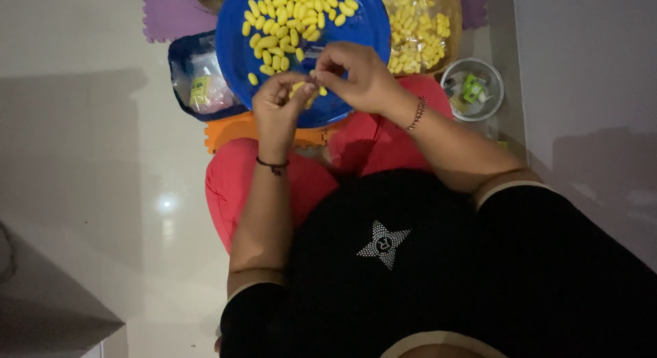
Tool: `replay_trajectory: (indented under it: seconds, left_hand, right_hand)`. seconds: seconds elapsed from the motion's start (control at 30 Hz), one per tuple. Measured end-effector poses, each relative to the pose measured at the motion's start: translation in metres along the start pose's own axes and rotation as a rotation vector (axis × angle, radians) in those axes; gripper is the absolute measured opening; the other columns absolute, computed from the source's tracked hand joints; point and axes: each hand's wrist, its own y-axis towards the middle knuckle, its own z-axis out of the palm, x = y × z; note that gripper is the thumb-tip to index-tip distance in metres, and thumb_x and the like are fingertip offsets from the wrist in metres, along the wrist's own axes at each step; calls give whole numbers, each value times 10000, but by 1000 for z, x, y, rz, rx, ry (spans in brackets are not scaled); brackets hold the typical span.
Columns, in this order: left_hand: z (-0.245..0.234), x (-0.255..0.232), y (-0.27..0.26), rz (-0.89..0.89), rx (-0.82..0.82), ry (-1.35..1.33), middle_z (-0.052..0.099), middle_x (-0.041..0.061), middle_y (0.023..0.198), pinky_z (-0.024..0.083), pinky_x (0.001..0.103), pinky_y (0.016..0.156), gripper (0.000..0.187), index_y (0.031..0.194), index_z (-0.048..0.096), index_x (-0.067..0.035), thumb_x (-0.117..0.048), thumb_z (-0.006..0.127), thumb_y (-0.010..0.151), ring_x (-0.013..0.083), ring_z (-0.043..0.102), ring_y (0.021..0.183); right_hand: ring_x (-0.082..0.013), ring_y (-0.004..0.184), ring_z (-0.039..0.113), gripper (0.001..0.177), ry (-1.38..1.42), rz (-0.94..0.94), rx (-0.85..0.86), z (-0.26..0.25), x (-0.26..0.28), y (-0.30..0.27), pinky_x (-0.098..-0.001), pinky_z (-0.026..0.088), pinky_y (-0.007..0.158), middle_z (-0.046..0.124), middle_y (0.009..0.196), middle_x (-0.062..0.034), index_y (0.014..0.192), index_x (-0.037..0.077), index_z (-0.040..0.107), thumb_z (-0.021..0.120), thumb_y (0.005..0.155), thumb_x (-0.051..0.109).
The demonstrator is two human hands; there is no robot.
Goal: Sorting yellow snacks into a blue plate and using a stapler to close small bags.
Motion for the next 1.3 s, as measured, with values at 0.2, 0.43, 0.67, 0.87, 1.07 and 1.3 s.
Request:
replay_trajectory:
  seconds: [0.2, 0.43, 0.67, 0.87, 1.07, 1.3]
  left_hand:
    - [-6, 3, 5, 56, -215, 59, 699, 27, 816, 454, 165, 617, 105, 1028, 718, 19, -62, 717, 963, 52, 572, 679]
    - [-11, -10, 9, 105, -191, 122, 762, 74, 994, 535, 191, 778, 112, 1056, 717, 11, -48, 698, 963, 109, 680, 853]
    - [-7, -27, 8, 174, -221, 264, 691, 21, 909, 432, 196, 644, 107, 1051, 750, -10, -51, 712, 959, 73, 519, 720]
    - [-8, -22, 9, 200, -244, 303, 640, -12, 822, 383, 191, 585, 115, 1057, 750, -27, -60, 747, 947, 47, 429, 644]
    - [-6, -21, 10, 181, -261, 324, 694, 2, 864, 421, 188, 602, 112, 1050, 746, -36, -64, 738, 942, 50, 483, 655]
    - [-9, -20, 13, 183, -268, 360, 717, 8, 876, 430, 188, 606, 116, 1056, 754, -49, -73, 737, 945, 52, 512, 661]
  right_hand:
    - [-216, 812, 612, 141, -85, -98, 90, -19, -34, 20, -313, 507, 743, 672, 983, -118, 1088, -17, 686, 743, 965, 19]
    - [-284, 1184, 612, 592, -777, -52, 469, -17, -69, 26, -441, 422, 1015, 677, 1324, -65, 1308, 105, 687, 790, 835, 448]
    - [-328, 1022, 668, 679, -766, 21, 379, -1, -74, 33, -423, 531, 896, 618, 1268, -119, 1375, 85, 601, 862, 804, 344]
    - [-288, 930, 692, 622, -779, 123, 430, 0, -81, 37, -391, 544, 822, 728, 1123, -134, 1373, 83, 669, 821, 854, 391]
    - [-291, 931, 700, 512, -828, 94, 422, -1, -90, 37, -381, 548, 786, 741, 1117, -123, 1288, 65, 715, 770, 878, 366]
    - [-127, 584, 609, 305, -40, 550, 319, -27, -92, 44, -199, 498, 526, 635, 833, -98, 1294, -18, 568, 422, 1026, -9]
